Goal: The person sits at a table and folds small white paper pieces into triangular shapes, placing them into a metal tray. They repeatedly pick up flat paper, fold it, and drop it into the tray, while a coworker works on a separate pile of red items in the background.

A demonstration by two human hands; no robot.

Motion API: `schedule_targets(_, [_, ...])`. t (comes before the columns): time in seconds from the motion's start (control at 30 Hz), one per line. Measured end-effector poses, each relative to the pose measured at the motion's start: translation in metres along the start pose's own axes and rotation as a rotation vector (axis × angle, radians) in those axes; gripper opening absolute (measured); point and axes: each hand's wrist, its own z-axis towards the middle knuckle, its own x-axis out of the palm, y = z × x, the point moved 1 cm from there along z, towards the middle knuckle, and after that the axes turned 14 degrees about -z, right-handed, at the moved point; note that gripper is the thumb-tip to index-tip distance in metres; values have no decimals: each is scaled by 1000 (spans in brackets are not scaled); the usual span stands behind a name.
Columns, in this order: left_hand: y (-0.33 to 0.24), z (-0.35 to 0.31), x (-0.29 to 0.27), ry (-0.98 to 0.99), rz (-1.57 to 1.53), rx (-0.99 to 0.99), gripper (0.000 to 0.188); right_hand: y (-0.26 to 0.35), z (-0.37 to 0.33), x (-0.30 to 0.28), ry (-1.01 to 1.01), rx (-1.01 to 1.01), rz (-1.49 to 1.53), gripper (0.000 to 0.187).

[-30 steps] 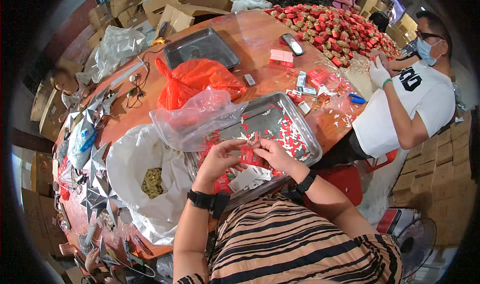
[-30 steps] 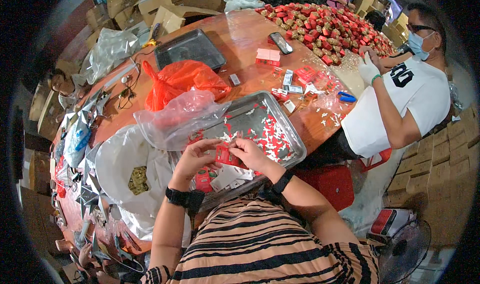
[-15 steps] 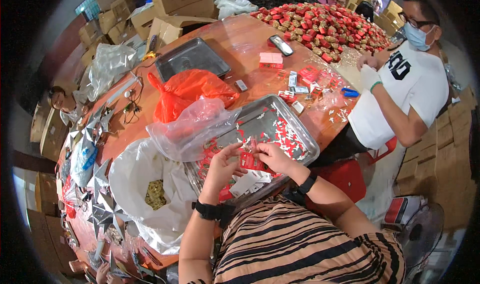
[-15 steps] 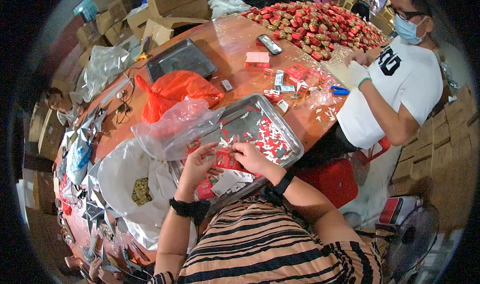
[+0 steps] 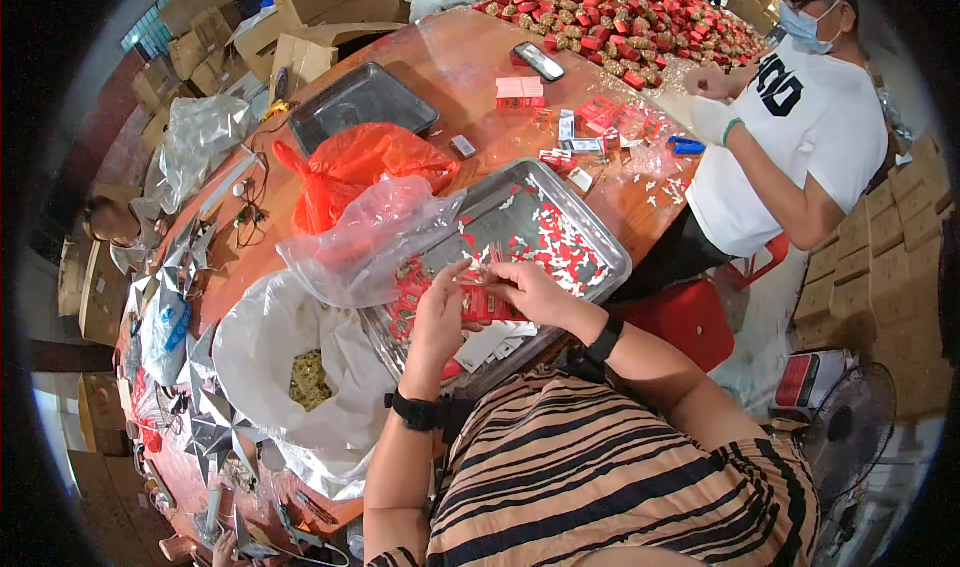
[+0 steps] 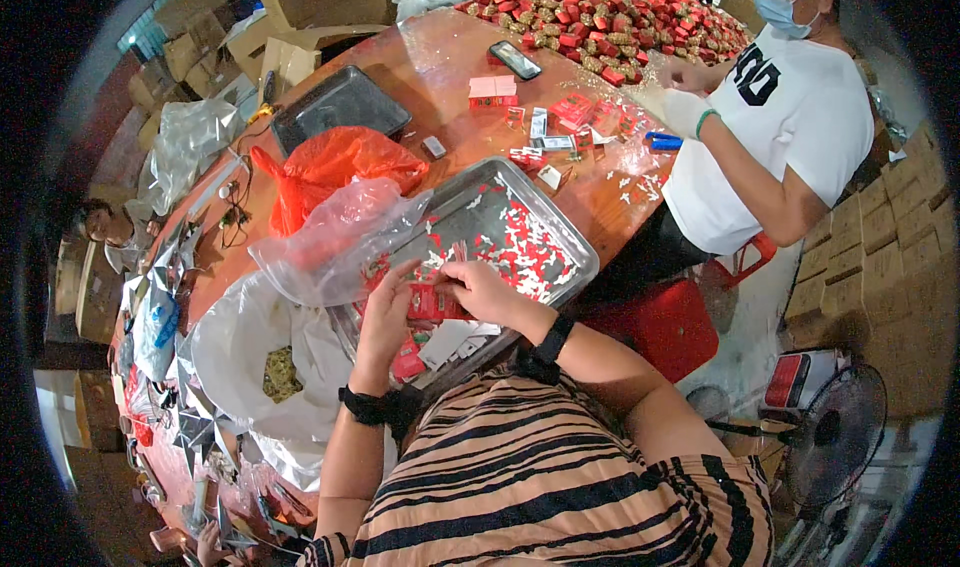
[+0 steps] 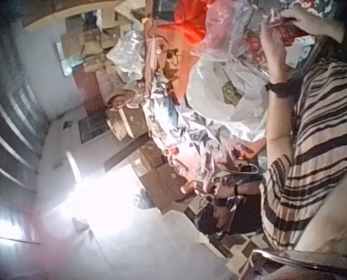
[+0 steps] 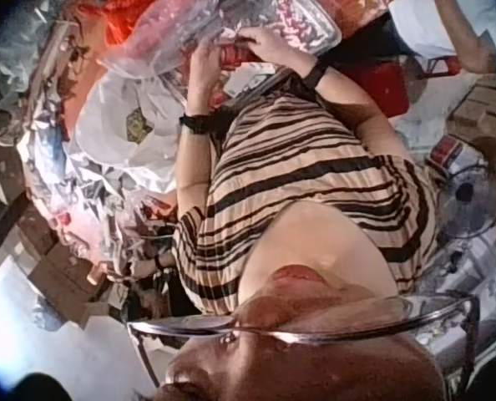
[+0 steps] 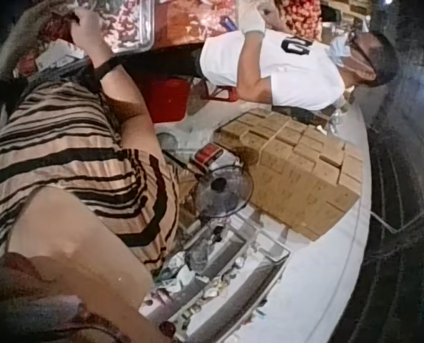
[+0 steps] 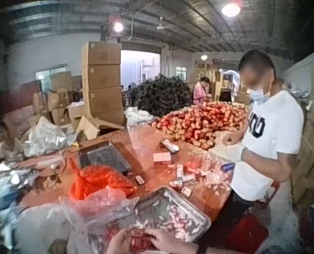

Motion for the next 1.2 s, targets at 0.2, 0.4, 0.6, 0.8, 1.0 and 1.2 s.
schedule_targets(0.2, [-7,-4,-8,11,-13,-11,51,-10,0,6,-165,-43,71,12])
schedule_targets(0.4, [-8,-9,-3,53,158,102,49,1,-1,0,-30,-92,2,10])
schedule_targets(0.6, [-23,-14,4,99,608,222,41,12,-6,5,64,-7,323,11])
schedule_targets(0.8, [-18,-9,16,-162,118,332,27,21,2,7,-458,-261,255,6])
schedule_targets(1.0, [-11,-4,11,-207,-225,153,15,26,-7,1,-399,-210,245,9])
schedule_targets(1.2, [6,0,9,-230,-534,59,25,12,-14,-8,-406,-248,-124,12])
